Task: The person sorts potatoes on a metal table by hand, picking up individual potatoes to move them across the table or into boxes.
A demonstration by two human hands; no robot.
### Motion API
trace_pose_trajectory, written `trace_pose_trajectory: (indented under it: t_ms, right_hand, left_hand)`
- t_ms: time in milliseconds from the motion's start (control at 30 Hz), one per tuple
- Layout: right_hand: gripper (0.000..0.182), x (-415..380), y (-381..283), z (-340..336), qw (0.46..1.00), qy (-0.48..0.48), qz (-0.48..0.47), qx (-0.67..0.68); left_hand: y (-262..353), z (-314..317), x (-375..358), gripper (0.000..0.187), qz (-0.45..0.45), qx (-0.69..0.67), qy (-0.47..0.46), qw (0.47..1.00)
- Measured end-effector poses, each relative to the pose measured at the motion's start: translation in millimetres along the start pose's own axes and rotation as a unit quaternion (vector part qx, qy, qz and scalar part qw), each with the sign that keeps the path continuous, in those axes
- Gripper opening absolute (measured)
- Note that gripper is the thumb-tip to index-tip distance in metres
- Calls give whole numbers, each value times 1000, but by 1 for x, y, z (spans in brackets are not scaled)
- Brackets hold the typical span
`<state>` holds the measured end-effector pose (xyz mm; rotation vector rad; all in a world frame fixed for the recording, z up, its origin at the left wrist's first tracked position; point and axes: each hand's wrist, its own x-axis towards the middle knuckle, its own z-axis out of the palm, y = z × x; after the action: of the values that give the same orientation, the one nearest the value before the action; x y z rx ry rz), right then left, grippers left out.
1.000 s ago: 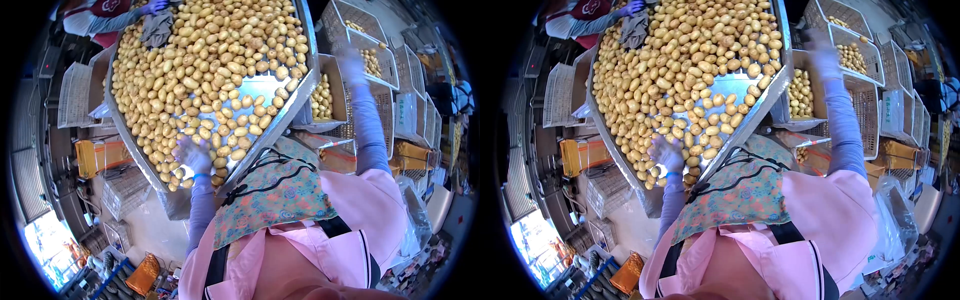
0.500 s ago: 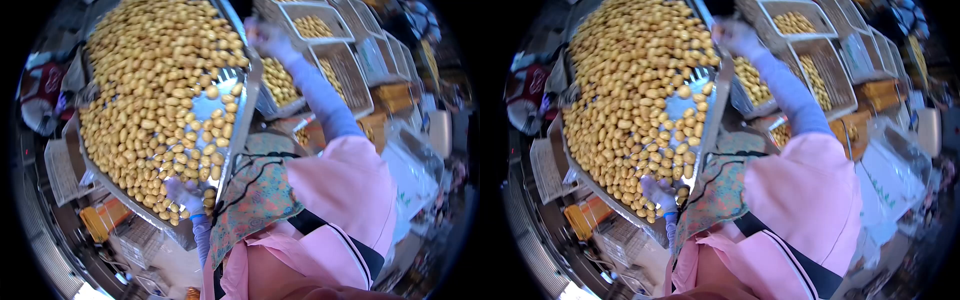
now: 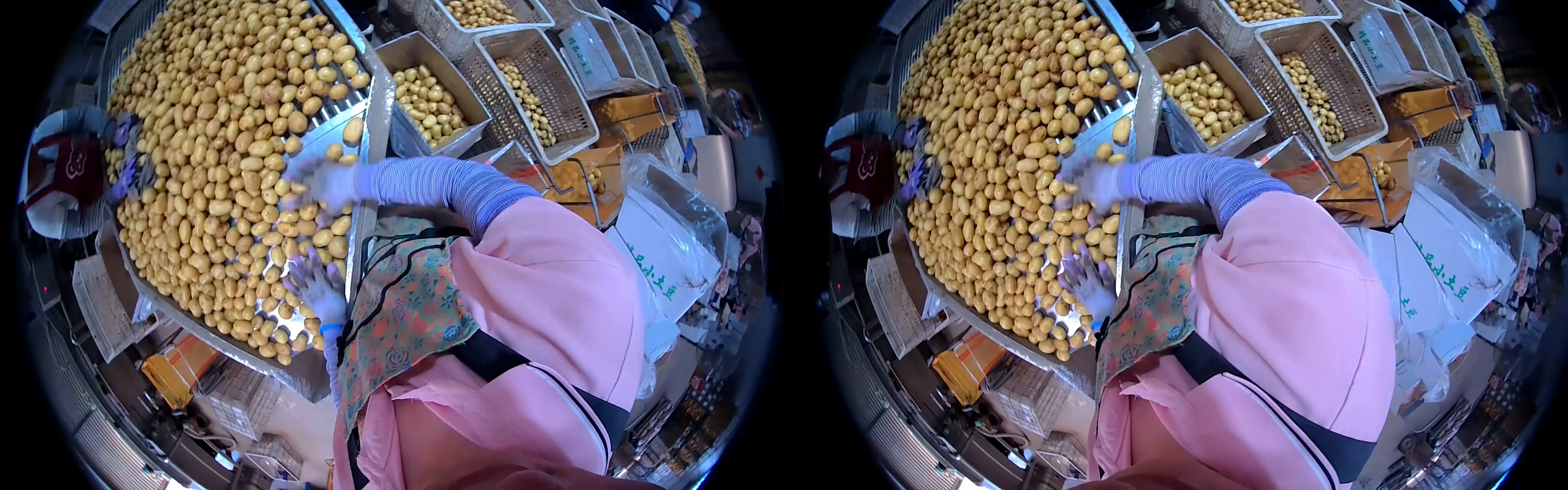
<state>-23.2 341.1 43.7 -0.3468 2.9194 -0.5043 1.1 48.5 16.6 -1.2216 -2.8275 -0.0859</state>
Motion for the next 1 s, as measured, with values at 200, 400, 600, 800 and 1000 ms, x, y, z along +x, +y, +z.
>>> trace_pose_trajectory:
  t_ms: [200,400,600,800,1000]
  right_hand:
    - [53,18,-67,77,968,127,-218,7]
    - [31,22,-15,25,949,40,-301,89]
    - [44,58,94,-52,948,295,86,-79]
    - [84,129,28,-49,974,75,210,26]
    - [51,61,3,-36,996,70,-30,-57]
  left_hand:
    - [-64,3,-78,71,-137,97,-20,986]
    - [-11,-11,-60,77,-215,-65,-7,974]
    - [-99,23,-96,81,-267,-54,80,959]
    - [-78,63,42,84,-421,-45,93,901]
    - [32,-12,58,73,-102,-126,33,986]
